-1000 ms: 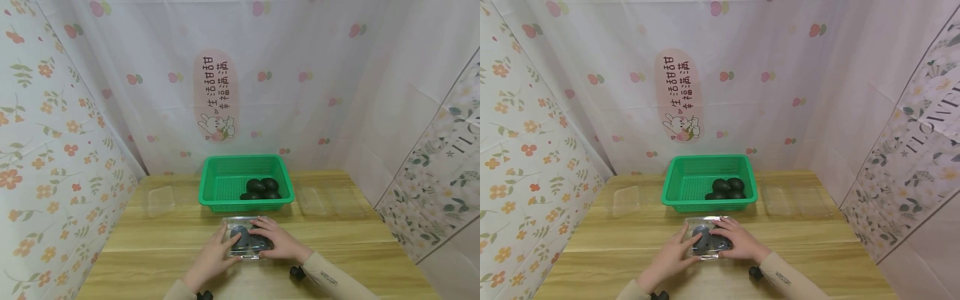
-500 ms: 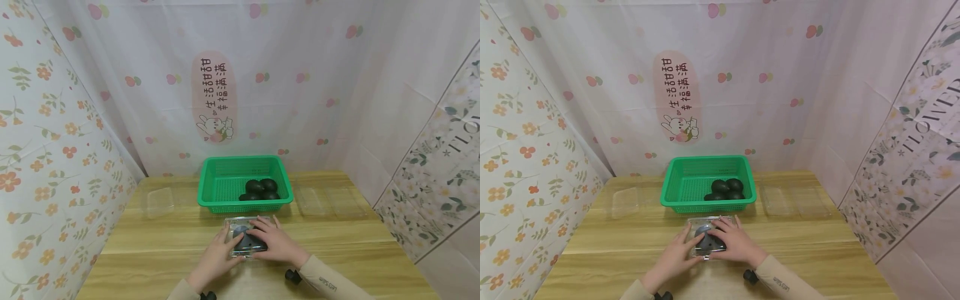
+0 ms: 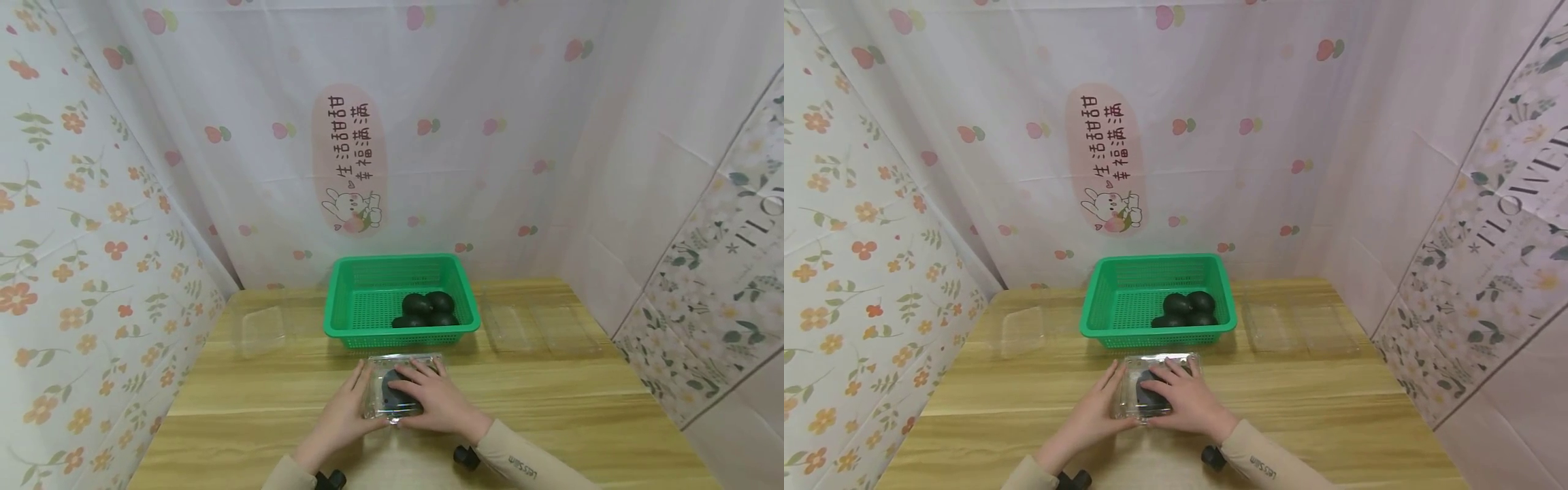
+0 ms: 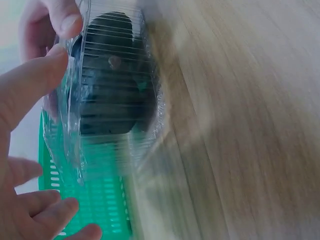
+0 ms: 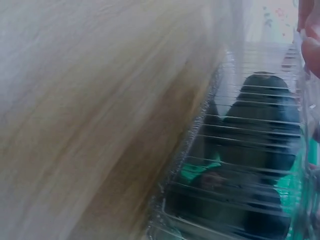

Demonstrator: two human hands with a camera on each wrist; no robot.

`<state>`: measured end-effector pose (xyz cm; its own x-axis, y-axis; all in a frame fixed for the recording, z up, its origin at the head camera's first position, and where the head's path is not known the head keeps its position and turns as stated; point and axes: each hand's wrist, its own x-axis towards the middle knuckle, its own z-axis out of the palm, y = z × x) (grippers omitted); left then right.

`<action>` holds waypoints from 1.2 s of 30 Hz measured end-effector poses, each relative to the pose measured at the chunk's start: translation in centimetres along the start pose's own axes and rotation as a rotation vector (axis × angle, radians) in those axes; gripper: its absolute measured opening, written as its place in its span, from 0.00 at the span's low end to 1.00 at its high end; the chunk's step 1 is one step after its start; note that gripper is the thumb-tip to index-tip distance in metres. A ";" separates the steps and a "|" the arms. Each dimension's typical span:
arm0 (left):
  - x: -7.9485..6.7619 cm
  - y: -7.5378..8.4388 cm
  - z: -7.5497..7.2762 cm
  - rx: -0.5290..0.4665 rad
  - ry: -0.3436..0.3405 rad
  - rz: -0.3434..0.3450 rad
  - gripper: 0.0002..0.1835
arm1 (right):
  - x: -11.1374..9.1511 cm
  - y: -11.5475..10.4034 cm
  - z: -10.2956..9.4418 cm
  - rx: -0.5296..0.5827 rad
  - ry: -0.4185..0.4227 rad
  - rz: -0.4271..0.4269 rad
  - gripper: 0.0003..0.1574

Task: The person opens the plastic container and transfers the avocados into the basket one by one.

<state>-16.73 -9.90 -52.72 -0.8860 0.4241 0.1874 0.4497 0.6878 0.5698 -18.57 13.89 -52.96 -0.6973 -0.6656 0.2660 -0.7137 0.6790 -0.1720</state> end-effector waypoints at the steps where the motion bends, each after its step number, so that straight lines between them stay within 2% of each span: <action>1: 0.0 0.0 0.0 -0.011 -0.002 -0.004 0.58 | 0.0 0.0 0.0 -0.008 0.003 0.002 0.43; 9: -0.3 -0.2 0.5 -0.124 -0.018 -0.002 0.60 | -0.1 -0.2 0.2 -0.031 0.021 0.015 0.40; 21: -0.4 0.0 1.1 -0.092 0.019 0.019 0.56 | 0.0 -0.2 0.4 -0.143 0.056 -0.053 0.31; 31: -0.6 0.1 1.2 -0.137 0.016 -0.026 0.55 | -0.1 -0.5 0.2 -0.184 0.004 -0.067 0.26; 36: -0.7 0.1 1.2 -0.142 0.021 -0.035 0.55 | -0.2 -0.5 0.5 -0.185 0.047 -0.082 0.24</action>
<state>-15.91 -9.38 -53.78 -0.9035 0.3881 0.1817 0.3997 0.6106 0.6837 -18.09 13.56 -53.37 -0.6304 -0.7087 0.3168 -0.7407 0.6713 0.0281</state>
